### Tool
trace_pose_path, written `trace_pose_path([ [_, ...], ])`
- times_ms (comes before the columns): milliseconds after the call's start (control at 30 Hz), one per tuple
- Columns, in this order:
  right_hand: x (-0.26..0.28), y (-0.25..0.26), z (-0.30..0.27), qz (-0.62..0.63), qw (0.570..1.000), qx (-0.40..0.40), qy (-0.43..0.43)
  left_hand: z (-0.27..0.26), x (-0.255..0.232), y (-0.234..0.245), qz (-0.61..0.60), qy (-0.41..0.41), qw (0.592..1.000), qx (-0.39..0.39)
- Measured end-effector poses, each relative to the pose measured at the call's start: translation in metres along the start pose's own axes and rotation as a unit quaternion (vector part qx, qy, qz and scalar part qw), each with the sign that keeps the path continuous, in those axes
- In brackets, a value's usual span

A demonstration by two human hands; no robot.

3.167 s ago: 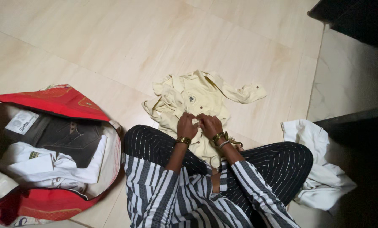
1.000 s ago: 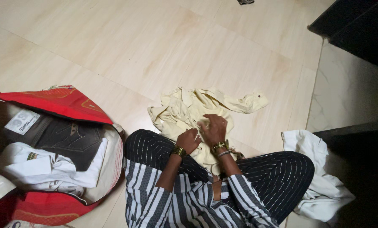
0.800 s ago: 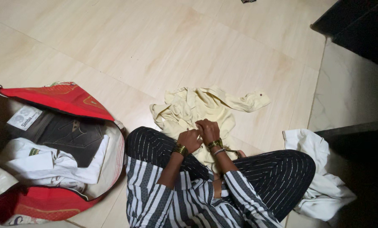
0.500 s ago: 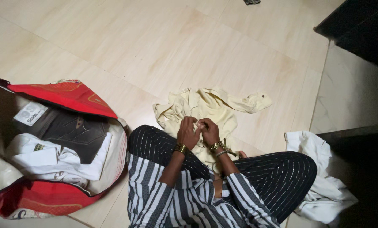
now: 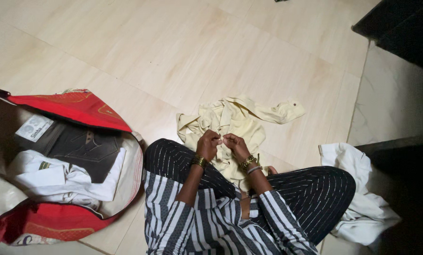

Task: The person buttons a shirt while sitting on the floor, then folds the sleeves inward and folds the bottom section of the shirt over itself.

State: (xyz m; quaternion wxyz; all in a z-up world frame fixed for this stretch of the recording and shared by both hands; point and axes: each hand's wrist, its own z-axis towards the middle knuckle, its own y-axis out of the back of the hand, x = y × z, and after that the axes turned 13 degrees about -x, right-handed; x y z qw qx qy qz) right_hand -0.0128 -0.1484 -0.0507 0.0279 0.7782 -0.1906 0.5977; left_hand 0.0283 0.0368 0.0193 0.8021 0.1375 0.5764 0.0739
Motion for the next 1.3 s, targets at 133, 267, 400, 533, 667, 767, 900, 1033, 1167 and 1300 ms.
trace_pose_path([
  [133,0.011,-0.011,-0.015,-0.106,0.992,-0.068,0.006,-0.006,0.007,-0.009,0.070,-0.066,0.995,-0.002],
  [267,0.033,-0.033,-0.032,-0.273,0.946,-0.158,0.074,-0.009,0.013,-0.018,0.120,-0.068,0.990,-0.011],
  [400,0.035,-0.044,-0.036,-0.240,0.949,-0.130,0.155,-0.005,0.018,-0.019,0.108,0.064,0.991,-0.037],
  [533,0.009,-0.033,-0.019,-0.096,0.992,-0.082,0.012,0.002,0.028,-0.007,-0.044,0.056,0.997,-0.037],
  [667,-0.015,-0.012,0.003,-0.011,0.992,-0.064,-0.103,0.001,0.019,-0.007,-0.155,0.066,0.986,0.001],
  [767,-0.021,-0.013,-0.002,0.041,0.986,-0.090,-0.130,-0.007,0.012,-0.005,-0.195,0.104,0.975,-0.007],
  [900,0.013,-0.004,-0.003,-0.003,0.978,-0.185,-0.095,-0.001,0.012,0.007,-0.270,0.104,0.951,-0.108],
  [1033,0.039,0.037,0.011,0.015,0.972,-0.214,0.101,0.000,-0.009,0.012,-0.132,0.030,0.979,-0.155],
  [1167,0.045,0.056,0.011,0.054,0.960,-0.219,0.165,-0.006,-0.041,0.013,-0.026,-0.041,0.995,-0.086],
  [1300,0.067,0.040,-0.009,-0.005,0.979,-0.166,0.122,-0.004,-0.064,0.022,-0.006,-0.129,0.989,-0.067],
])
